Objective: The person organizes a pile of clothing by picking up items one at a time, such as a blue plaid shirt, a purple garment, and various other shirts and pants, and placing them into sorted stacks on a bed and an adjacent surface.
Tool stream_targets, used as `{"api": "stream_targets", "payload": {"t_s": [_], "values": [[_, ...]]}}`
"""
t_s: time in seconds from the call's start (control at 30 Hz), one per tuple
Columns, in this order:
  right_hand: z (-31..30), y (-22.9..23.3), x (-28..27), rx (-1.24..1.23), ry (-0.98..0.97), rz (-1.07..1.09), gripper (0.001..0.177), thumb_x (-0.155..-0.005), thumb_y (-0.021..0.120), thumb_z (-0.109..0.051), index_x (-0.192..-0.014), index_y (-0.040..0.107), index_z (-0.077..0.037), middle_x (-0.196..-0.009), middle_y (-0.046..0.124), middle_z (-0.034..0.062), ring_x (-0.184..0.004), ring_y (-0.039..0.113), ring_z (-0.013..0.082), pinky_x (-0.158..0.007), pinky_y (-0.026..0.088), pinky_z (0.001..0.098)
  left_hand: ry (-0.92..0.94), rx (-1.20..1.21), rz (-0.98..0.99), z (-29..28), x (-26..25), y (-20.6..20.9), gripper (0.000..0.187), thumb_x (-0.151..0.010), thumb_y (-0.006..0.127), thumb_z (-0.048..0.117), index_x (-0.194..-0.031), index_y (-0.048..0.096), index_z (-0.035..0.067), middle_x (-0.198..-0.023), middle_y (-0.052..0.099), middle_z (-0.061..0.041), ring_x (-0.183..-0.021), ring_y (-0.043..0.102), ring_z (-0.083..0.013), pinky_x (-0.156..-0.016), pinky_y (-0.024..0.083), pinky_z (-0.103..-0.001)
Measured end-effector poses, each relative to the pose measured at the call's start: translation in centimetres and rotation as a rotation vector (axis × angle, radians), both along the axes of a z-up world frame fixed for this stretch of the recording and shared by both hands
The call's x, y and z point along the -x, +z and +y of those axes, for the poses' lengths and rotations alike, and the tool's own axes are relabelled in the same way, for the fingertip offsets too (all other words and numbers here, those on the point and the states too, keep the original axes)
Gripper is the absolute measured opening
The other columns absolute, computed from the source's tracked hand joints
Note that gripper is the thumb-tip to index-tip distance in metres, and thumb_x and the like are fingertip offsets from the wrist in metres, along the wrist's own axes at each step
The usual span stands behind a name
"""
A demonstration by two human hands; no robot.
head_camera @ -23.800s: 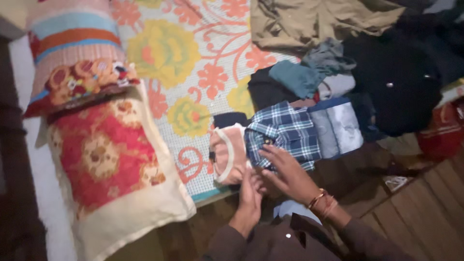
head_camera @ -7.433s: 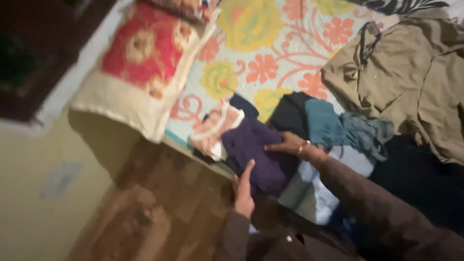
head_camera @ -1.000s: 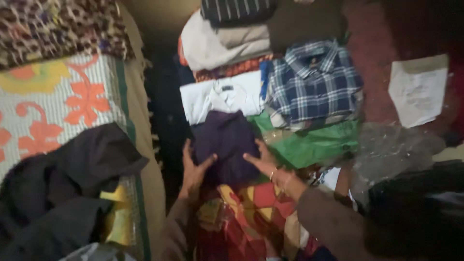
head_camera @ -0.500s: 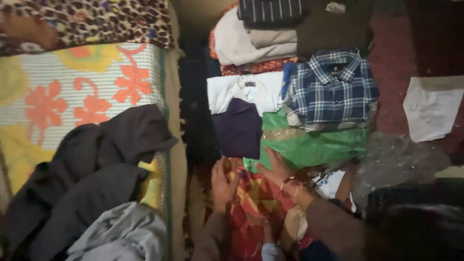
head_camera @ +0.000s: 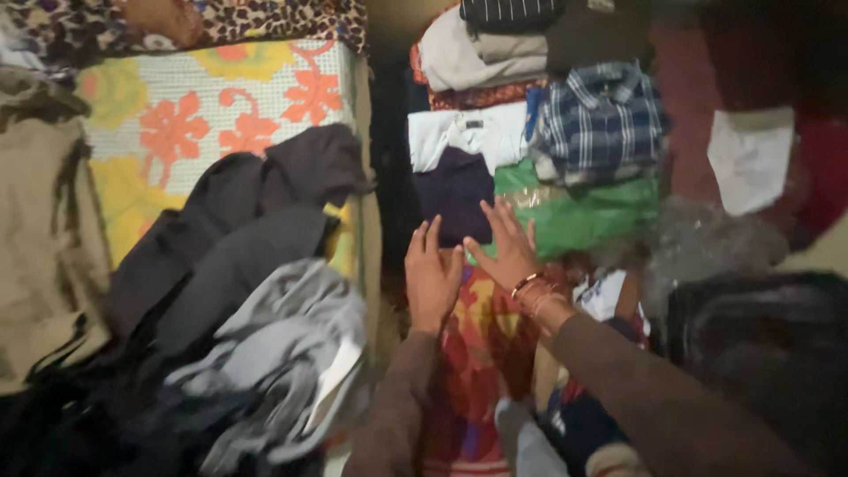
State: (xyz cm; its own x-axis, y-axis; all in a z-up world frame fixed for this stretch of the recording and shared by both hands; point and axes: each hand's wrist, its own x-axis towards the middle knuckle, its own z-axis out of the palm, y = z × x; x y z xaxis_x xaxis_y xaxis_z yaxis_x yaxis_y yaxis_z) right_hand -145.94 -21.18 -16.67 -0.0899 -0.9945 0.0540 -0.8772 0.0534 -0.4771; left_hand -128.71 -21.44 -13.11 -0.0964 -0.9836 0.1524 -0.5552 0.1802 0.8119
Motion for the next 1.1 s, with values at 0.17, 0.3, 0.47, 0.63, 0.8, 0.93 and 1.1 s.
{"api": "stream_targets", "payload": {"t_s": [0.17,0.3,0.47,0.63,0.8,0.93,1.1], "values": [[9.5,4.4,-9.2,-0.056,0.016,-0.102,0.075,-0.095,0.062,-0.047,-0.157,0.036,-0.016,-0.165,0.031,0.0177,-0.153,0.026,0.0368,-0.118,0.015,0.0668,-0.005,0.074,0.040,10.3,-8.0,7.1,0.059,-0.097,0.065,0.028,-0.149,0.050,0.004,-0.149,0.050,-0.026,-0.139,0.045,-0.0446,-0.115,0.036,-0.050],[17.2,6.2,-19.1,0.067,0.123,-0.322,0.073,-0.097,0.061,-0.046,-0.158,0.035,-0.015,-0.165,0.031,0.0201,-0.152,0.026,0.0398,-0.121,0.029,0.0587,-0.004,0.138,0.117,19.3,-17.4,11.3,0.055,-0.099,0.061,0.028,-0.147,0.050,0.004,-0.147,0.053,-0.024,-0.139,0.049,-0.0426,-0.119,0.037,-0.049],[26.3,8.9,-32.4,0.076,0.264,-0.343,0.064,-0.103,0.053,-0.031,-0.163,0.036,-0.018,-0.169,0.036,0.0163,-0.158,0.030,0.0345,-0.123,0.017,0.0663,0.200,0.189,0.069,30.9,-27.4,14.7,0.053,-0.102,0.062,0.029,-0.148,0.050,0.004,-0.148,0.054,-0.023,-0.141,0.046,-0.0445,-0.117,0.037,-0.050],[33.2,11.9,-44.1,0.019,0.456,-0.340,0.072,-0.095,0.063,-0.042,-0.158,0.037,-0.018,-0.165,0.034,0.0158,-0.154,0.029,0.0335,-0.119,0.017,0.0648,0.424,0.198,0.161,40.6,-36.8,16.8,0.054,-0.100,0.063,0.027,-0.146,0.051,0.004,-0.148,0.055,-0.022,-0.141,0.043,-0.0453,-0.114,0.035,-0.052],[38.2,12.0,-52.3,-0.035,0.555,-0.321,0.072,-0.096,0.059,-0.052,-0.156,0.039,-0.019,-0.164,0.037,0.0141,-0.155,0.029,0.0322,-0.119,0.017,0.0640,0.664,0.142,0.220,49.3,-44.1,16.2,0.053,-0.099,0.061,0.032,-0.146,0.052,0.008,-0.148,0.055,-0.020,-0.140,0.049,-0.0398,-0.116,0.039,-0.048],[40.3,12.8,-56.4,-0.060,0.628,-0.382,0.072,-0.095,0.058,-0.053,-0.155,0.041,-0.017,-0.163,0.038,0.0154,-0.154,0.030,0.0335,-0.120,0.015,0.0639,0.810,0.088,0.193,53.2,-47.6,15.9,0.056,-0.097,0.064,0.031,-0.147,0.051,0.009,-0.149,0.050,-0.024,-0.141,0.042,-0.0427,-0.114,0.036,-0.049],[42.1,13.5,-59.4,-0.073,0.680,-0.453,0.071,-0.095,0.060,-0.051,-0.154,0.042,-0.016,-0.161,0.040,0.0154,-0.153,0.031,0.0345,-0.121,0.014,0.0636,0.882,0.070,0.242,54.9,-50.3,15.5,0.052,-0.098,0.062,0.031,-0.145,0.053,0.011,-0.148,0.053,-0.021,-0.141,0.044,-0.0402,-0.115,0.036,-0.048]]}}
